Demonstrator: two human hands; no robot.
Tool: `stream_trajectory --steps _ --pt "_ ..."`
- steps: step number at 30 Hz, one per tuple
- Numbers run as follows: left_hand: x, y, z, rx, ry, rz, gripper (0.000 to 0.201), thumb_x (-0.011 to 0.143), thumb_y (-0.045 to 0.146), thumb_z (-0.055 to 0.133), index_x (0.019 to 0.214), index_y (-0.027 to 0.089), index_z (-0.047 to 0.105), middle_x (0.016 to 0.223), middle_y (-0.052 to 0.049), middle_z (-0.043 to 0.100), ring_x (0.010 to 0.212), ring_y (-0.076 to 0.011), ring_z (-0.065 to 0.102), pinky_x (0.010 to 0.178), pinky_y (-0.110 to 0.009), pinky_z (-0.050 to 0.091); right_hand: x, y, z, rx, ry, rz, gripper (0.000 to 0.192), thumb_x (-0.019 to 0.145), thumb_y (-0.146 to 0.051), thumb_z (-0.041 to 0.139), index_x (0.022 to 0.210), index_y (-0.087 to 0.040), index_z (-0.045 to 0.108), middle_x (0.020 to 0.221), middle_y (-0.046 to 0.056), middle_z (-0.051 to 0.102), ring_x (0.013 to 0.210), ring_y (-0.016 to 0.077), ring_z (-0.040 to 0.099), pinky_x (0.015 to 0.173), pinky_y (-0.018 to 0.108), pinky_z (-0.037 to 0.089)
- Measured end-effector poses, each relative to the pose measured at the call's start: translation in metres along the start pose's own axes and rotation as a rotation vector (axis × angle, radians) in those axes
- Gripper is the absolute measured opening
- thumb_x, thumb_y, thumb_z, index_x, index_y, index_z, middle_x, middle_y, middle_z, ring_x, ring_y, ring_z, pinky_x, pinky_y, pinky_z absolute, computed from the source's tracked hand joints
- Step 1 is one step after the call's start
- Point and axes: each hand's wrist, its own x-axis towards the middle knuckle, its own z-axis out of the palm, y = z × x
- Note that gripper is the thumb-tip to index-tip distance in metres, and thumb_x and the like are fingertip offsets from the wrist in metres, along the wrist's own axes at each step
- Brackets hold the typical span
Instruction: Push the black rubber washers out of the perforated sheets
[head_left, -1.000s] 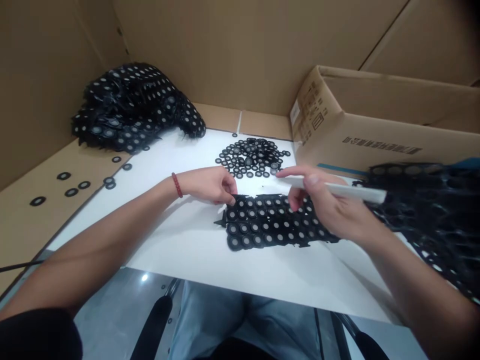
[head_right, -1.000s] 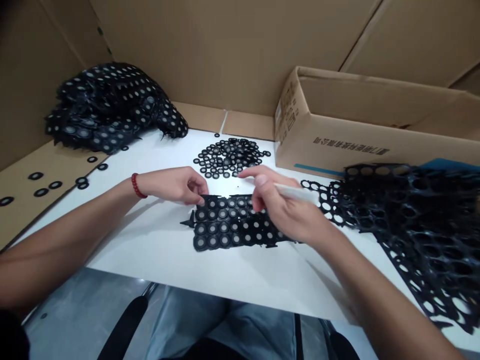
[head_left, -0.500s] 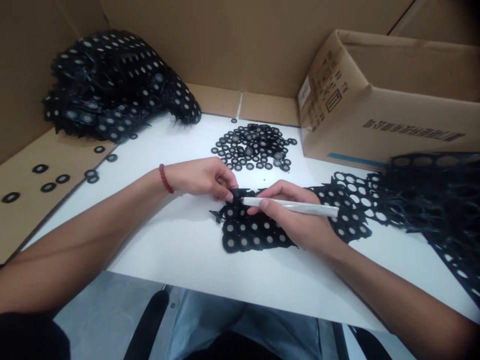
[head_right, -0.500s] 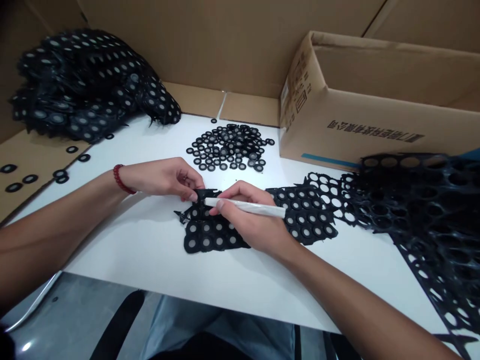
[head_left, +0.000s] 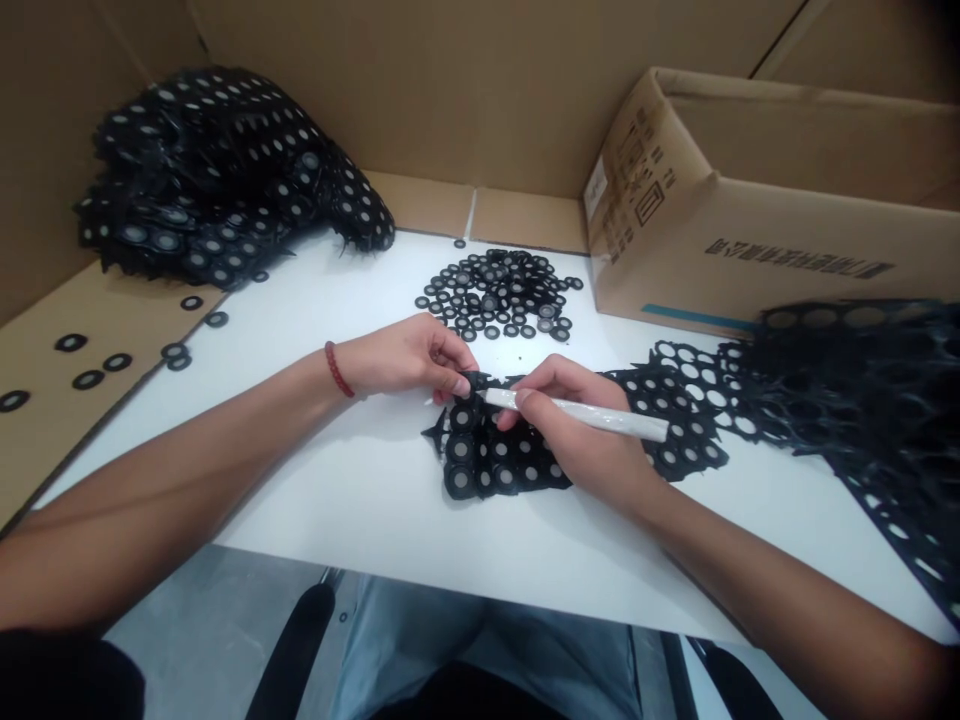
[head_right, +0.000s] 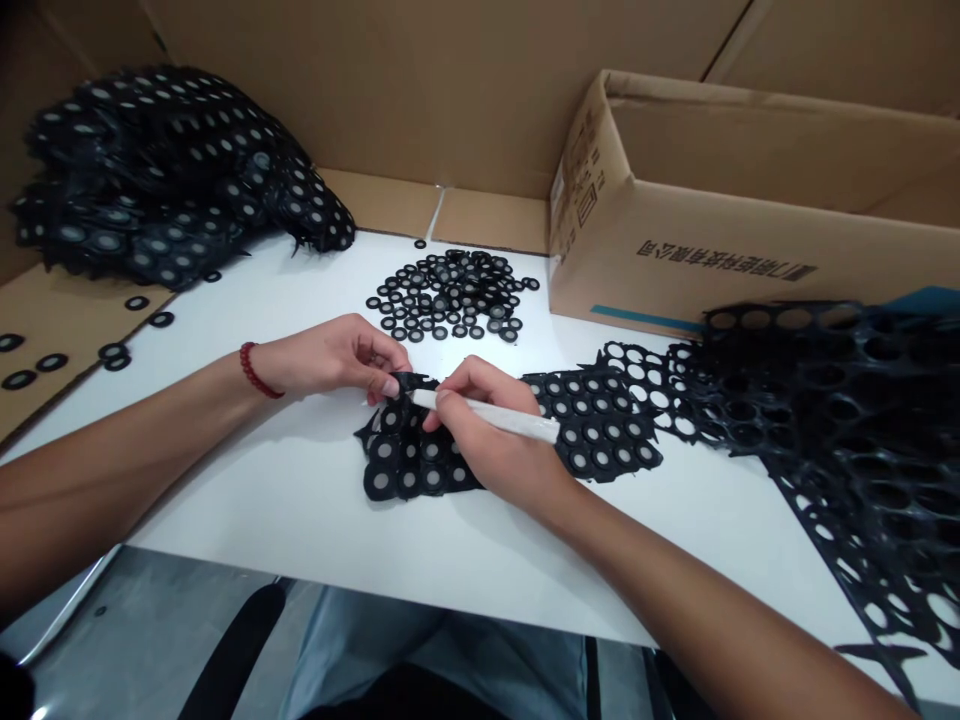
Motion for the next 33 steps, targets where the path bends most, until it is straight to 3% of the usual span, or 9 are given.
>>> stream_trajectory --steps 18,26,30,33 --pt "0.003 -0.005 -0.002 -0.023 -0.025 -0.015 0.010 0.072 0.021 0.067 0.074 0.012 0.068 0.059 0.000 0.059 0.053 -0.0075 0.051 0.054 -0.019 0.043 -0.005 0.007 0.005 -0.109 -0.039 -0.131 0.016 0.082 -0.011 0.051 0.072 -0.021 0.057 0.070 -0.005 0.066 0.064 0.0111 0.060 0.062 0.024 0.043" --pt "0.001 -0.005 -0.002 -0.031 -0.004 -0.016 0.012 0.071 0.023 0.067 0.077 0.012 0.068 0.058 0.000 0.059 0.052 -0.0080 0.052 0.053 -0.020 0.043 0.000 0.002 0.005 -0.031 -0.103 -0.018 0.015 0.080 -0.013 0.053 0.069 -0.021 0.057 0.069 -0.006 0.069 0.064 0.0106 0.059 0.061 0.023 0.042" --pt "-0.001 0.001 -0.001 -0.083 0.018 -0.033 0.011 0.072 0.022 0.065 0.076 0.012 0.065 0.063 -0.001 0.058 0.052 -0.0079 0.050 0.052 -0.021 0.042 0.002 0.002 -0.003 0.118 0.017 0.031 0.014 0.081 -0.015 0.054 0.067 -0.020 0.055 0.063 -0.005 0.069 0.065 0.0113 0.062 0.067 0.024 0.044" --pt "-0.003 0.009 0.003 -0.004 0.058 -0.071 0.014 0.074 0.025 0.062 0.077 0.012 0.064 0.063 0.000 0.056 0.050 -0.0072 0.047 0.049 -0.021 0.038 0.004 0.004 -0.011 0.152 0.119 0.042 0.018 0.079 -0.012 0.054 0.062 -0.019 0.054 0.058 -0.004 0.068 0.062 0.0109 0.062 0.069 0.024 0.045"
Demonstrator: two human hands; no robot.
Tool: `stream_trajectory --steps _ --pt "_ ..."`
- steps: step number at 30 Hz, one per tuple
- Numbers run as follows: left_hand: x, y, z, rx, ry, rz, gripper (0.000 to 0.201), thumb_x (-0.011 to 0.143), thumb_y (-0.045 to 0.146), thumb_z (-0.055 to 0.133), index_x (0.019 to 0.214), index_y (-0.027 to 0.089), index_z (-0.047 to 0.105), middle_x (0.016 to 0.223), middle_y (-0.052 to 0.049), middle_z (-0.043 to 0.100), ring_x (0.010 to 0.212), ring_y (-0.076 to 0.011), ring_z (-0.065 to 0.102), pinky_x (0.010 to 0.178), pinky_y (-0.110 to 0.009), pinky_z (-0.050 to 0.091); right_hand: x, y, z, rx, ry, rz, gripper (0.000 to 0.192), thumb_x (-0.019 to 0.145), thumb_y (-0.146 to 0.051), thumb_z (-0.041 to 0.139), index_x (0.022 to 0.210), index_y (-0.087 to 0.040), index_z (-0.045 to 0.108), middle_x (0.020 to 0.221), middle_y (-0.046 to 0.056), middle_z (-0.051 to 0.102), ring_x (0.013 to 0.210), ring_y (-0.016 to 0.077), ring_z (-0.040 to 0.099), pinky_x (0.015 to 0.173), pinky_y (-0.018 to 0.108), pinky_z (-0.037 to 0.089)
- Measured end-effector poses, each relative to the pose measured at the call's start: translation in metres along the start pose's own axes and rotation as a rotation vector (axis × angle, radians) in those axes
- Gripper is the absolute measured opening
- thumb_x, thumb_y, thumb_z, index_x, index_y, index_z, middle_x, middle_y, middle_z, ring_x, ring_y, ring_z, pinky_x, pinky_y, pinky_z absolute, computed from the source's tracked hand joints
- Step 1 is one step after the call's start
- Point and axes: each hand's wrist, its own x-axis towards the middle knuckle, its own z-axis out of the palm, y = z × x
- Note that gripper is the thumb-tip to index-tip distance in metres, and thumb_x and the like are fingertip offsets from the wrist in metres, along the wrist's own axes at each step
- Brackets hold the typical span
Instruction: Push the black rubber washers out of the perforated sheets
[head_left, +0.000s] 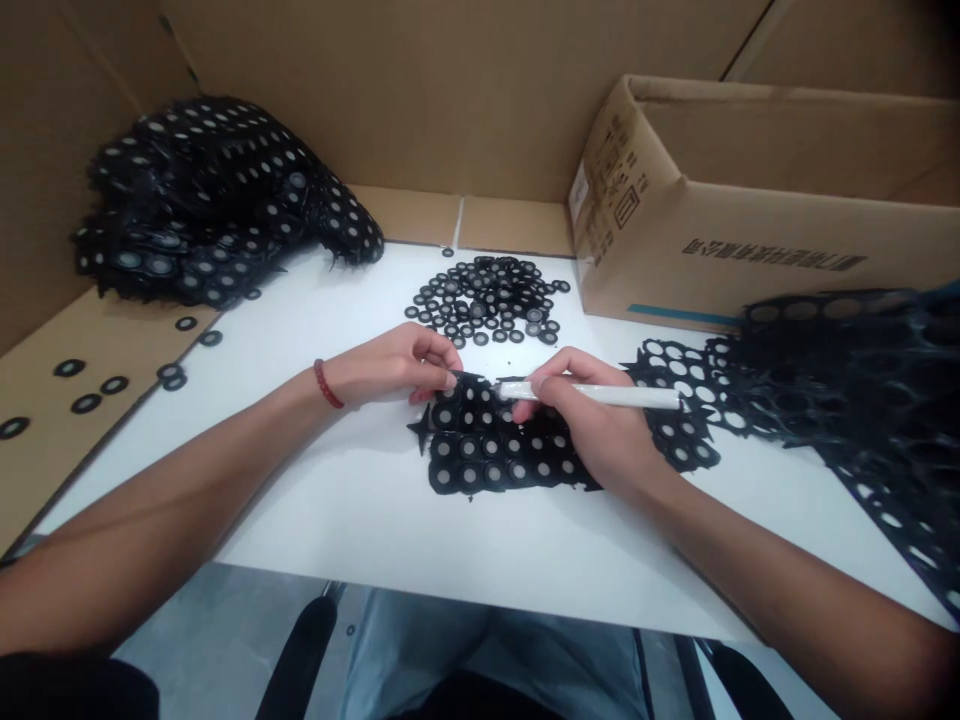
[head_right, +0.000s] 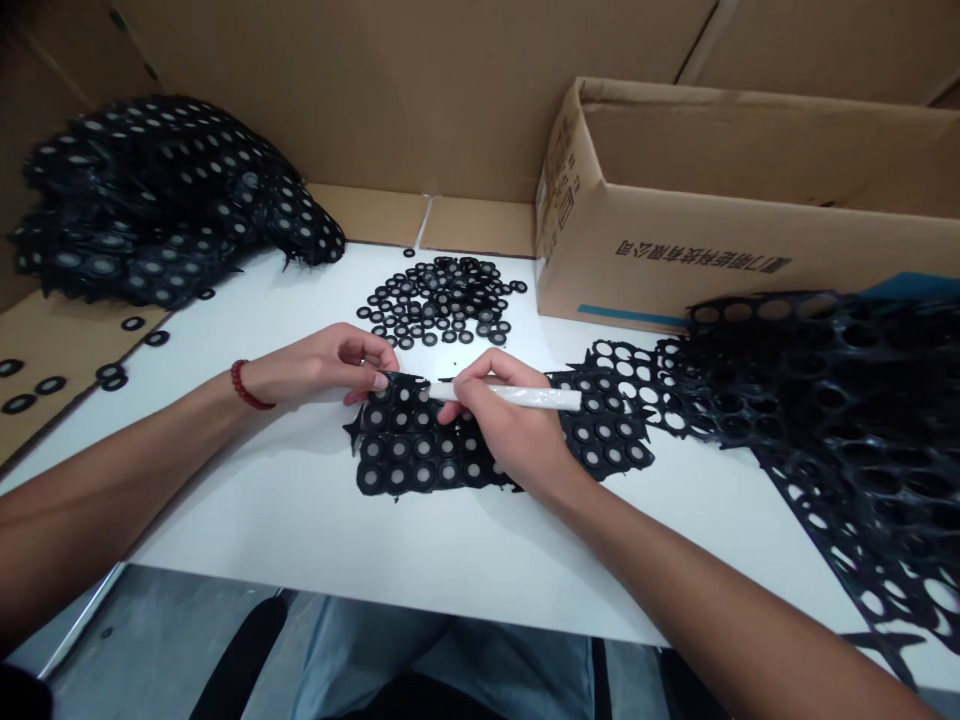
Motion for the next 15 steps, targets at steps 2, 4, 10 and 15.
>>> stream_trajectory --steps 2,4,10,15 --pt "-0.001 0.003 0.003 0.138 0.065 -0.025 0.018 0.075 0.030 0.062 0.080 0.013 0.066 0.062 0.001 0.056 0.051 -0.0076 0.046 0.048 -0.021 0.036 0.001 0.001 -0.003 -0.015 -0.007 0.009 0.018 0.079 -0.012 0.054 0.063 -0.019 0.054 0.059 -0.004 0.068 0.063 0.0113 0.063 0.069 0.025 0.045" --pt "-0.001 0.005 0.006 0.271 0.114 -0.048 0.020 0.073 0.032 0.064 0.081 0.015 0.068 0.063 0.001 0.057 0.055 -0.0088 0.048 0.050 -0.021 0.035 0.001 0.003 -0.003 -0.033 -0.034 0.005 0.016 0.081 -0.015 0.055 0.065 -0.019 0.055 0.061 -0.003 0.068 0.064 0.0119 0.063 0.068 0.026 0.045" --pt "-0.002 0.006 0.011 0.434 0.114 -0.120 0.020 0.071 0.033 0.064 0.083 0.018 0.068 0.071 0.000 0.065 0.061 -0.0118 0.053 0.053 -0.022 0.038 0.001 0.003 0.000 -0.069 -0.096 -0.075 0.008 0.081 -0.019 0.058 0.074 -0.019 0.061 0.068 -0.002 0.069 0.068 0.0124 0.064 0.069 0.026 0.046" --pt "-0.003 0.007 0.011 0.481 0.065 -0.055 0.018 0.075 0.033 0.058 0.077 0.016 0.064 0.061 0.002 0.057 0.055 -0.0104 0.046 0.050 -0.022 0.032 0.002 0.003 -0.002 -0.102 -0.115 -0.096 0.006 0.081 -0.018 0.059 0.075 -0.019 0.063 0.070 -0.002 0.070 0.069 0.0130 0.064 0.069 0.026 0.046"
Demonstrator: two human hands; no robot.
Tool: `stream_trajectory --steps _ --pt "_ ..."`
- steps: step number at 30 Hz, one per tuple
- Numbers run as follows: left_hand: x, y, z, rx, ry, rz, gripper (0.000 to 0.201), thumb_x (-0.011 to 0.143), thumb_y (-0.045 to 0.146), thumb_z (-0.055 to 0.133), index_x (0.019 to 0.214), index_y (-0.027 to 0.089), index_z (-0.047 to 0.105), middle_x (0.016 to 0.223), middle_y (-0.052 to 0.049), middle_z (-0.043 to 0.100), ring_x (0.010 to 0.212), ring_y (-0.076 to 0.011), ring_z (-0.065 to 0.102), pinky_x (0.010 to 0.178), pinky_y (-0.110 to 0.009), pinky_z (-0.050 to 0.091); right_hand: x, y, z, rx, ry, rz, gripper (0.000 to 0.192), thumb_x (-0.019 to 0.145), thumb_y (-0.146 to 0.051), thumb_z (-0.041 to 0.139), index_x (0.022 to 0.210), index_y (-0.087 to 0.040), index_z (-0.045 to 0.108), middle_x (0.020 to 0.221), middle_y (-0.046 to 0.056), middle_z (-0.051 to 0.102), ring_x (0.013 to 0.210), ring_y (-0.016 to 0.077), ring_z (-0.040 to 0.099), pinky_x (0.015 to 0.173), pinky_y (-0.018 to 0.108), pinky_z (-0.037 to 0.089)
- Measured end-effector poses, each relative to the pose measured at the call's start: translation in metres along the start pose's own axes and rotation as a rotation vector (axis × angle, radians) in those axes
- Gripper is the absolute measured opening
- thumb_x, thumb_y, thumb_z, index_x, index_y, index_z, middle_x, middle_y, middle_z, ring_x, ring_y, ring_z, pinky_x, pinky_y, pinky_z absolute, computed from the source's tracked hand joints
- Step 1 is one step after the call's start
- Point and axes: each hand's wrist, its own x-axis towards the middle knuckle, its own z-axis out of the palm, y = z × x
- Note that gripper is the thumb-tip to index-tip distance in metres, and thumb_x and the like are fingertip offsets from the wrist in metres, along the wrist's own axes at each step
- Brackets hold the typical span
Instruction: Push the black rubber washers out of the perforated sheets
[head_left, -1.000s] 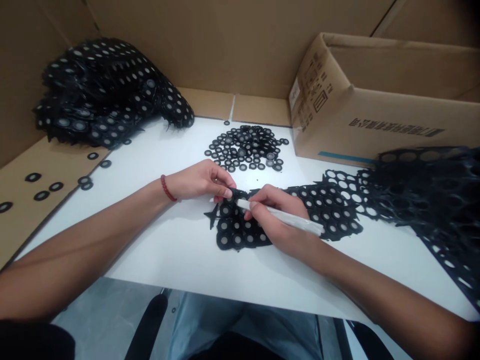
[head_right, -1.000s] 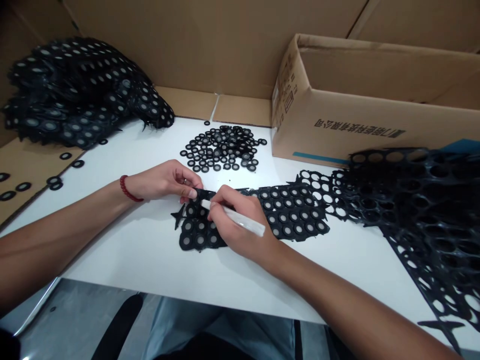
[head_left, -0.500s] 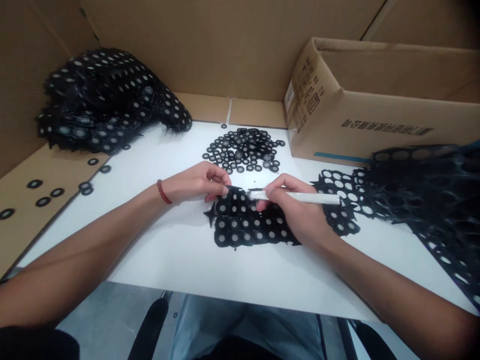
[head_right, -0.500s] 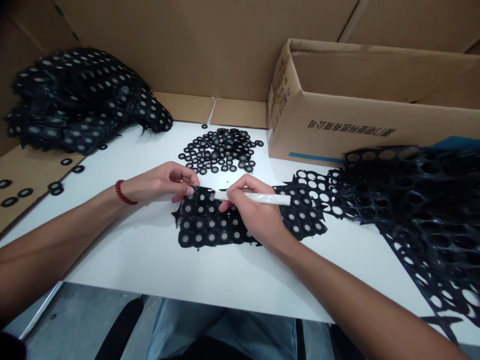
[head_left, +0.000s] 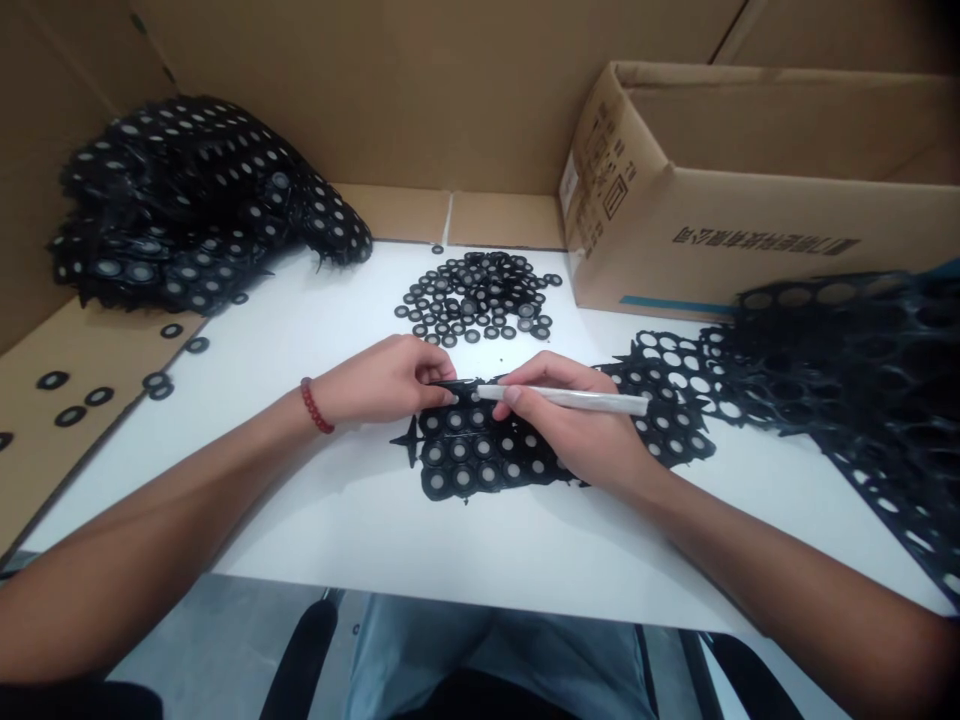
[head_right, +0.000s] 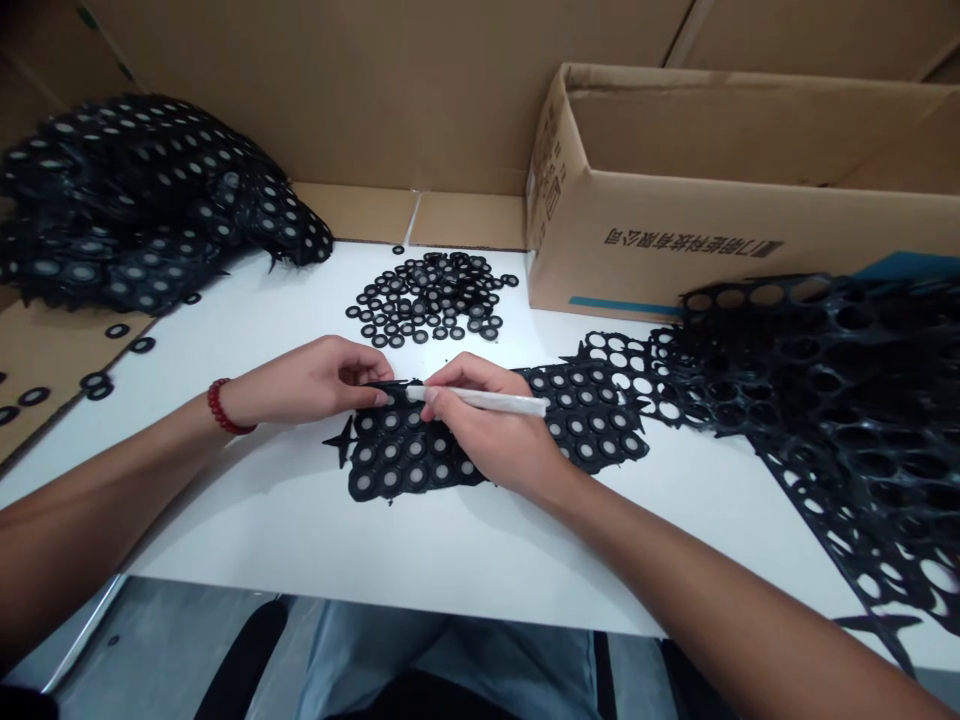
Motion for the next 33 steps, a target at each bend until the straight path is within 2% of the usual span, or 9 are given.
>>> stream_trajectory --steps 5,18,22,28,33 --pt "0.003 -0.005 -0.001 -0.051 -0.010 0.095 0.020 0.079 0.034 0.056 0.079 0.016 0.065 0.062 0.002 0.055 0.057 -0.0106 0.045 0.054 -0.022 0.032 0.001 0.003 -0.002 0.000 -0.039 -0.006 0.006 0.082 -0.020 0.057 0.080 -0.020 0.063 0.074 -0.001 0.071 0.073 0.0139 0.064 0.070 0.027 0.046" --pt "0.004 -0.008 -0.001 -0.144 -0.056 0.103 0.021 0.080 0.035 0.055 0.081 0.015 0.063 0.066 0.002 0.054 0.061 -0.0112 0.046 0.058 -0.022 0.035 0.000 -0.002 0.000 0.022 -0.019 0.022 0.006 0.081 -0.019 0.058 0.076 -0.020 0.062 0.072 -0.002 0.071 0.071 0.0135 0.064 0.072 0.028 0.046" --pt "0.005 -0.009 0.002 -0.226 -0.043 0.116 0.022 0.081 0.034 0.055 0.084 0.015 0.063 0.074 0.000 0.059 0.069 -0.0131 0.051 0.064 -0.024 0.040 -0.001 -0.001 0.000 0.028 0.012 0.034 0.008 0.081 -0.020 0.058 0.073 -0.020 0.061 0.070 -0.002 0.070 0.070 0.0135 0.064 0.071 0.028 0.045" --pt "0.006 -0.009 0.007 -0.400 -0.016 0.146 0.019 0.080 0.032 0.057 0.082 0.014 0.062 0.075 -0.001 0.059 0.069 -0.0122 0.050 0.066 -0.026 0.042 -0.003 0.000 0.000 -0.010 0.065 0.079 0.013 0.082 -0.022 0.056 0.069 -0.020 0.057 0.063 -0.002 0.068 0.062 0.0134 0.060 0.063 0.027 0.044" --pt "0.007 -0.008 0.009 -0.440 -0.027 0.146 0.019 0.080 0.033 0.057 0.083 0.015 0.063 0.077 -0.001 0.059 0.072 -0.0127 0.051 0.069 -0.026 0.043 -0.006 0.000 0.004 -0.085 -0.014 0.065 0.013 0.080 -0.018 0.054 0.067 -0.020 0.059 0.064 -0.003 0.066 0.055 0.0113 0.055 0.053 0.024 0.039"
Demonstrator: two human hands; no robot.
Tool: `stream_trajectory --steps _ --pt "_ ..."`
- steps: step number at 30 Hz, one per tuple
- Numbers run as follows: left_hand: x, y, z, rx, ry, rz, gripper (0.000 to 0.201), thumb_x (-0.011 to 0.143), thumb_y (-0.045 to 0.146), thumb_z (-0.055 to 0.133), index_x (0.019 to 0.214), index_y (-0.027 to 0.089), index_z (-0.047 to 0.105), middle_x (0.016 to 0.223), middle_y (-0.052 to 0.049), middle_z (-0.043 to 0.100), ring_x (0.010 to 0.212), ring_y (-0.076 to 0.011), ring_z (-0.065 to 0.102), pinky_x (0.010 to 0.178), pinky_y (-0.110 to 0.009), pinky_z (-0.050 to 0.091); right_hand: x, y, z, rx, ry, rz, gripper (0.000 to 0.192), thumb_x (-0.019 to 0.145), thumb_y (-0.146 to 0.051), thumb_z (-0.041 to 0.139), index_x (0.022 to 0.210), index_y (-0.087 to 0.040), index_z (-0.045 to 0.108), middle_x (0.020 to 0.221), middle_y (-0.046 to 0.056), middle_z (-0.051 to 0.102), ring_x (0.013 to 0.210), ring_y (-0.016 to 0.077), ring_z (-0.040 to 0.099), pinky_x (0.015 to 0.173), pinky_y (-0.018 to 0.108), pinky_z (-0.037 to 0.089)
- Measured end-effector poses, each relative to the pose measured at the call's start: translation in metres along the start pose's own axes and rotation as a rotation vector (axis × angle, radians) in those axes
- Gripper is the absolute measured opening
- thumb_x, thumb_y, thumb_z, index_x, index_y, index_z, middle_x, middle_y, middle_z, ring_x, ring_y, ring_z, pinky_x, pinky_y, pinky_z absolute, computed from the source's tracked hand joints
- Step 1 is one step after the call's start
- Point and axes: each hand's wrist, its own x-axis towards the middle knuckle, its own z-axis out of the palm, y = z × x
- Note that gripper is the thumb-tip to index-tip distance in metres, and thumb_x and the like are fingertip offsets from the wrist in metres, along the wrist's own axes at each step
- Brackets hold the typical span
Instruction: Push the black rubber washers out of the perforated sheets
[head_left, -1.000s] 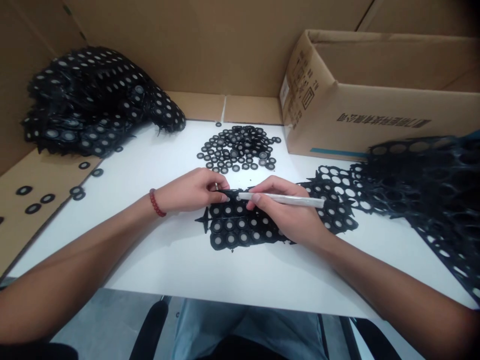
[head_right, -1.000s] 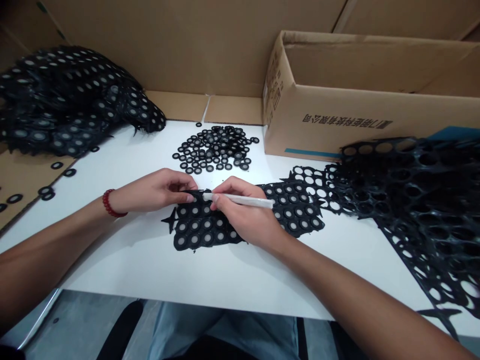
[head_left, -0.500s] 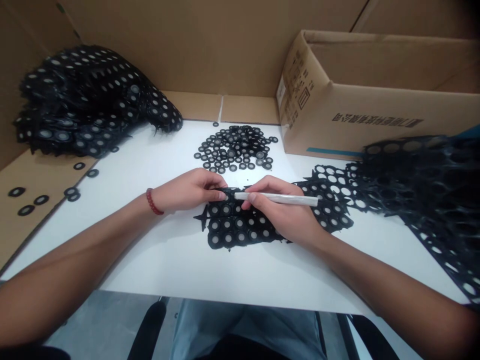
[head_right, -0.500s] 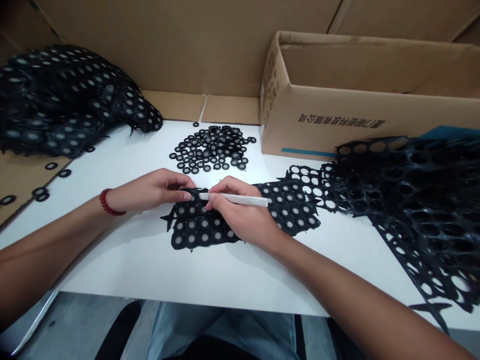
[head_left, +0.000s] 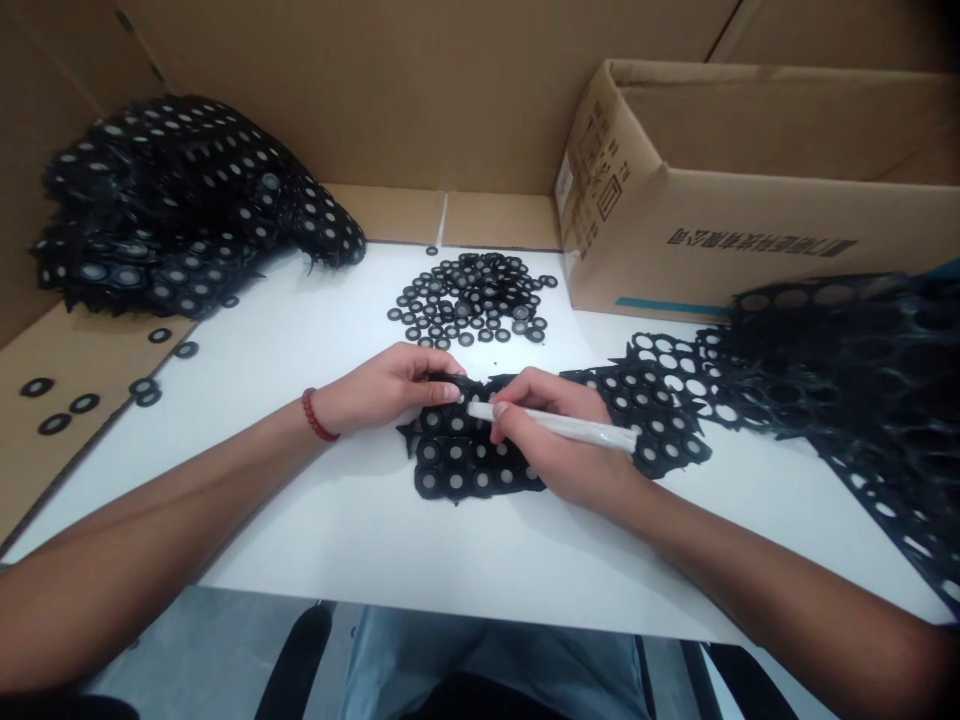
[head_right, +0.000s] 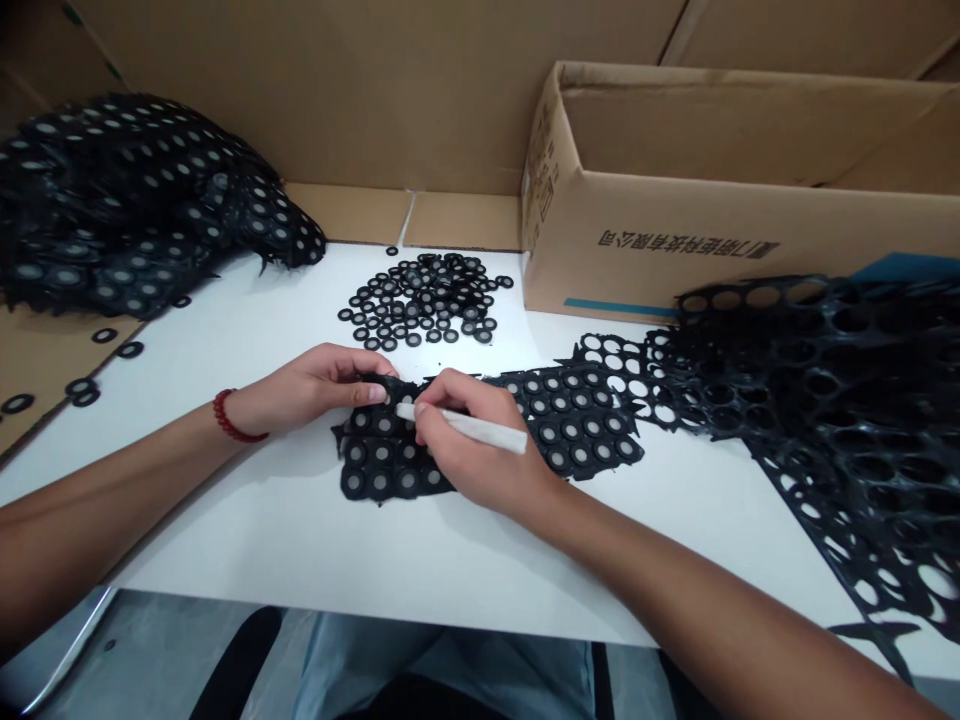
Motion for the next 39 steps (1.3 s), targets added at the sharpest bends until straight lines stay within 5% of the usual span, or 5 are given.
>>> stream_trajectory --steps 7,11,17,29,39 --pt "-0.001 0.004 -0.007 -0.087 -0.032 -0.053 0.018 0.079 0.031 0.060 0.083 0.015 0.064 0.078 -0.001 0.063 0.072 -0.0124 0.055 0.068 -0.025 0.044 0.003 -0.002 -0.006 0.134 0.028 0.027 0.013 0.080 -0.022 0.056 0.067 -0.020 0.057 0.062 -0.002 0.066 0.059 0.0121 0.058 0.058 0.025 0.042" --pt "-0.002 0.009 -0.002 0.064 0.103 -0.030 0.018 0.078 0.032 0.061 0.083 0.015 0.066 0.080 -0.001 0.066 0.074 -0.0133 0.058 0.069 -0.025 0.044 0.008 -0.001 -0.017 0.208 0.112 0.069 0.016 0.078 -0.019 0.055 0.063 -0.019 0.055 0.058 -0.002 0.065 0.060 0.0128 0.058 0.063 0.027 0.043" --pt "0.004 0.008 0.011 0.299 0.235 -0.110 0.028 0.070 0.038 0.067 0.088 0.017 0.071 0.084 -0.004 0.072 0.074 -0.0181 0.062 0.067 -0.029 0.047 0.011 0.006 -0.020 0.181 0.055 0.039 0.013 0.078 -0.020 0.055 0.065 -0.020 0.055 0.057 -0.002 0.064 0.060 0.0131 0.058 0.063 0.027 0.042" --pt "0.005 0.012 0.014 0.329 0.218 -0.137 0.027 0.073 0.042 0.064 0.083 0.018 0.070 0.078 -0.002 0.070 0.068 -0.0156 0.059 0.059 -0.025 0.042 0.016 0.012 -0.024 0.051 -0.005 -0.054 0.009 0.079 -0.024 0.058 0.073 -0.019 0.060 0.065 -0.001 0.067 0.065 0.0141 0.059 0.066 0.028 0.043" --pt "0.004 0.009 0.004 0.199 0.065 -0.093 0.025 0.079 0.038 0.059 0.081 0.015 0.068 0.072 0.000 0.064 0.066 -0.0118 0.051 0.061 -0.023 0.038 0.016 0.010 -0.025 0.041 -0.057 -0.086 0.008 0.079 -0.020 0.057 0.074 -0.018 0.062 0.067 -0.001 0.067 0.067 0.0131 0.060 0.065 0.026 0.043"
